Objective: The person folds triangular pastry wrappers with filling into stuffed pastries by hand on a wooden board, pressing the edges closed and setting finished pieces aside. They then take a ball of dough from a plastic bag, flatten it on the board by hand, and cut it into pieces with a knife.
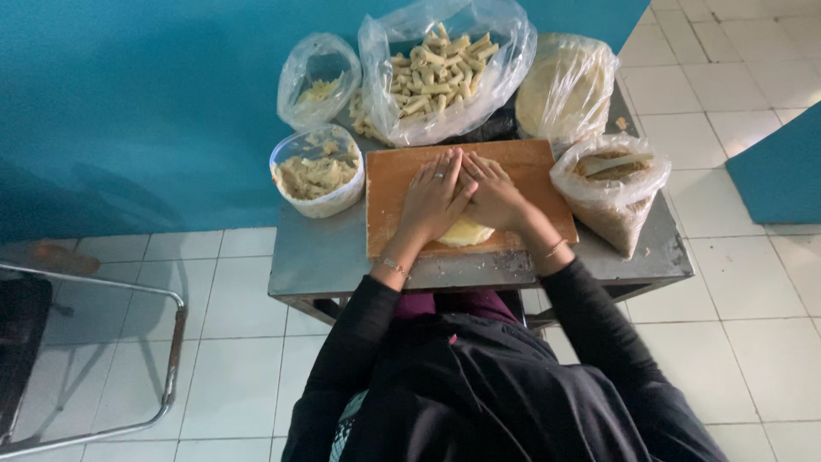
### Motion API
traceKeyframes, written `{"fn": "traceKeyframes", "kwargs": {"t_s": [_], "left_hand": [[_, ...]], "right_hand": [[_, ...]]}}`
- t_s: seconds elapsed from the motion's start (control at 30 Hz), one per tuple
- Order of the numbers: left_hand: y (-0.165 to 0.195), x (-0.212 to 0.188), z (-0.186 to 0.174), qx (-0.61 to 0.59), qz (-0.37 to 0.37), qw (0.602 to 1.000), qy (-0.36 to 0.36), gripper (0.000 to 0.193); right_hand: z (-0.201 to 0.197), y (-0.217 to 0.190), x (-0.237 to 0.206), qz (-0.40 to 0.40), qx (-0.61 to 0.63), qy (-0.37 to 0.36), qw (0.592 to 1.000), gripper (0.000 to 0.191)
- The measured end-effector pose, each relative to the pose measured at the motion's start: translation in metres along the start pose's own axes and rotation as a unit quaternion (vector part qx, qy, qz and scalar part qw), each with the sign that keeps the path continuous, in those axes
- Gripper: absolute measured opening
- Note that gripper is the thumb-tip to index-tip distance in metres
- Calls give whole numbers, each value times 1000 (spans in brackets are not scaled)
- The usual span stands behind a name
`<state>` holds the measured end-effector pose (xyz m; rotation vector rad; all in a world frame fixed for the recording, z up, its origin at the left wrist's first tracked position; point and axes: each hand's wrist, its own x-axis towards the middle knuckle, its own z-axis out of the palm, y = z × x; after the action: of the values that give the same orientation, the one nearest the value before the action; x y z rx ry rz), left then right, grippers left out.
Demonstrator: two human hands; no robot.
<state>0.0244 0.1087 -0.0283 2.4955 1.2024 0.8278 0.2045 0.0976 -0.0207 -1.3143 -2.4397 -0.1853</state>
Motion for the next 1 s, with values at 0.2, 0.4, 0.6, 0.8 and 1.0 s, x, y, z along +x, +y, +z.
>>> {"fn": "traceKeyframes", "kwargs": {"t_s": [0.2, 0.4, 0.6, 0.8, 1.0], "left_hand": [[-6, -1, -5, -76, 34, 995, 52, 64], [-4, -11, -22, -164, 70, 969, 171, 42], [-7, -22, -48, -204, 38, 962, 175, 32], [-5, -27, -66, -228, 39, 958, 170, 30], [-15, -31, -84, -204, 29, 965, 164, 31]], "right_hand": [[-39, 74, 37, 241, 133, 50, 960, 24], [-29, 84, 57, 177, 56, -35, 982, 38], [-16, 97, 51, 175, 32, -69, 982, 47], [-36, 94, 41, 142, -37, -49, 988, 45], [-91, 63, 15, 182, -93, -12, 979, 44]]}}
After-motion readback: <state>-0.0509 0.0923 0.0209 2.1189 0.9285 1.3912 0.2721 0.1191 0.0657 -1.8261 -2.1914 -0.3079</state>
